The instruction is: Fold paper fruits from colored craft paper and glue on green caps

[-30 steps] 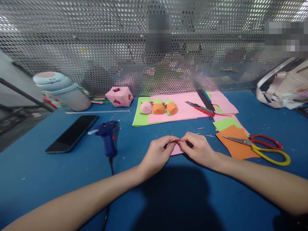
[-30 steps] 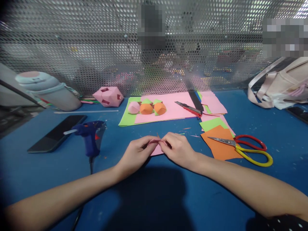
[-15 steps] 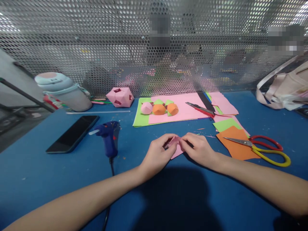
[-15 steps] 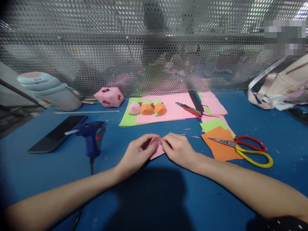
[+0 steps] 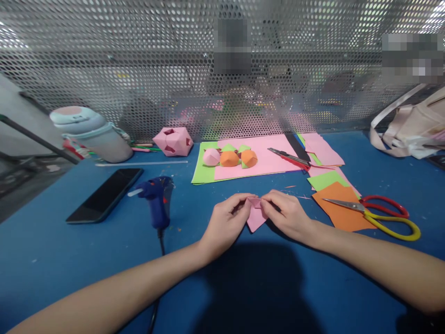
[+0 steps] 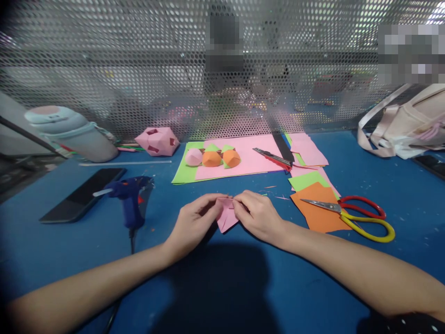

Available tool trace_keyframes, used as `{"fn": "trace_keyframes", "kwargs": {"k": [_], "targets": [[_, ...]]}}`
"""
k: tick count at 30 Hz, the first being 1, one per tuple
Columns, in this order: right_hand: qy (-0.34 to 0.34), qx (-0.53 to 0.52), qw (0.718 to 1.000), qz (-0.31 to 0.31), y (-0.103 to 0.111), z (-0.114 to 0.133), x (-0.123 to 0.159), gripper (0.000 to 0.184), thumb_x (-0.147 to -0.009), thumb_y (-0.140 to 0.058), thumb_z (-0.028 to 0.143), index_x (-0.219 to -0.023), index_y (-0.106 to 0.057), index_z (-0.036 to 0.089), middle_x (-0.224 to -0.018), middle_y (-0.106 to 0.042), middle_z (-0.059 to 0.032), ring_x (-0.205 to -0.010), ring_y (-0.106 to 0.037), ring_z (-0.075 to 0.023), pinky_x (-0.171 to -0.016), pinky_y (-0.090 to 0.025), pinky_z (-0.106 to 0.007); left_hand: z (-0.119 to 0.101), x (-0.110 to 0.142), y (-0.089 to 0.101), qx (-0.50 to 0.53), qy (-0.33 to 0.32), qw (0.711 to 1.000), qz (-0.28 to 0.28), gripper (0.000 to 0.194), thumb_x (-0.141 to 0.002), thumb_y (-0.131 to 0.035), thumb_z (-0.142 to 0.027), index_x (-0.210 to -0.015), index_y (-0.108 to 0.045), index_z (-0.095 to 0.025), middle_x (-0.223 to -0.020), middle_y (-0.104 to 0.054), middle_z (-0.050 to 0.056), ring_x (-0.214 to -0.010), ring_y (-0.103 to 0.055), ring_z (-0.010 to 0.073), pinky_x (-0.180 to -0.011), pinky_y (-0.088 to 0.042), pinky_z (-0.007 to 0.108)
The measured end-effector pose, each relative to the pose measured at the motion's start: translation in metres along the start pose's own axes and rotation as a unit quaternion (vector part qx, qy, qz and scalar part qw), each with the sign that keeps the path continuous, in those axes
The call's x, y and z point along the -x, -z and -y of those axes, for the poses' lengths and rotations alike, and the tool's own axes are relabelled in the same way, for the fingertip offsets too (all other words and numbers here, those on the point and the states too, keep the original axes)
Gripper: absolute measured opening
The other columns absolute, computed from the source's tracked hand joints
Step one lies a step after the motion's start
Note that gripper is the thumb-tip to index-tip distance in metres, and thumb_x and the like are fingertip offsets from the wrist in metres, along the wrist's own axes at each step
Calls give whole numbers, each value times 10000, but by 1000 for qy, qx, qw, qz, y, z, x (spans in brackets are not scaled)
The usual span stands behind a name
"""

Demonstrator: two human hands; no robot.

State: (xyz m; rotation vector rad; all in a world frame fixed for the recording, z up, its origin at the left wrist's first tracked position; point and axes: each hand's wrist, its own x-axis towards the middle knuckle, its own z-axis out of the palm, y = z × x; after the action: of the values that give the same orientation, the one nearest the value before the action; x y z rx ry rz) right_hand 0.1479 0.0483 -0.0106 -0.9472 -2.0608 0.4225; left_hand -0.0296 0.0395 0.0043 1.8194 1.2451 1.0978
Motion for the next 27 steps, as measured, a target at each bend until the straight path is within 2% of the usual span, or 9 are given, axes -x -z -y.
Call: {"fn": "trace_keyframes", "kwargs": {"k": [3, 7, 10, 13, 17, 20, 23, 27], "targets": [[13, 14, 1000, -2, -2, -4, 1, 198, -915, -433, 175, -824, -608, 157, -707, -581, -26, -670, -523, -129, -643, -417, -273, 0, -1, 0, -6, 5, 1000, 25, 232, -855, -513, -251, -1007, -666, -166, -990, -717, 48, -852, -661, 162, -742, -534, 248], [27, 19, 999, 15, -3, -5, 3, 221, -925, -429, 182, -823, -624, 166, -723, -611, -33, -682, -538, -136, -669, -421, -285, 3, -2, 1, 5, -2, 999, 48, 260, -880, -491, -310, -969, -697, -179, -1006, -718, 43, -940, -650, 184, -842, -514, 275], [10, -1, 1000, 8, -2, -4, 2, 181, -922, -464, 240, -988, -616, 168, -848, -641, -55, -773, -571, -153, -723, -442, -295, 4, -2, 3, 17, 22, 1000, 14, 290, -886, -487, -350, -986, -699, -178, -1035, -713, 45, -971, -642, 192, -889, -495, 290], [-27, -5, 1000, -11, -2, -4, 0, 158, -912, -487, 273, -919, -607, 171, -789, -618, -35, -713, -558, -139, -673, -433, -273, 5, -3, 4, 30, 44, 998, -13, 300, -890, -485, -366, -1013, -689, -185, -1066, -701, 42, -1006, -625, 191, -924, -471, 295], [-40, -5, 999, -3, -1, -5, -1, 201, -927, -460, 254, -791, -583, 172, -689, -569, -4, -636, -517, -115, -615, -396, -250, 5, -4, 2, 32, 41, 999, 6, 289, -854, -552, -355, -1079, -643, -199, -1058, -685, 32, -955, -622, 168, -848, -490, 260], [-19, -24, 999, 18, 0, -3, -1, 179, -923, -469, 260, -815, -582, 171, -725, -572, -5, -679, -529, -115, -643, -405, -246, 5, -3, 0, 9, 14, 1000, 21, 213, -835, -580, -316, -984, -660, -187, -962, -683, 27, -875, -618, 154, -783, -485, 238], [-25, -40, 999, 15, 3, 0, -1, 185, -936, -439, 255, -843, -579, 177, -752, -567, -7, -701, -528, -115, -659, -411, -247, 4, -3, 0, -6, 11, 999, 35, 170, -851, -553, -311, -865, -653, -175, -841, -666, 18, -785, -601, 144, -714, -471, 228], [-16, -30, 999, 36, 6, 1, -2, 264, -949, -390, 229, -737, -538, 179, -702, -524, -1, -679, -494, -117, -659, -399, -253, 2, -3, 1, 2, 10, 998, 64, 166, -854, -541, -309, -885, -636, -176, -858, -660, 20, -793, -594, 147, -704, -464, 223]]}}
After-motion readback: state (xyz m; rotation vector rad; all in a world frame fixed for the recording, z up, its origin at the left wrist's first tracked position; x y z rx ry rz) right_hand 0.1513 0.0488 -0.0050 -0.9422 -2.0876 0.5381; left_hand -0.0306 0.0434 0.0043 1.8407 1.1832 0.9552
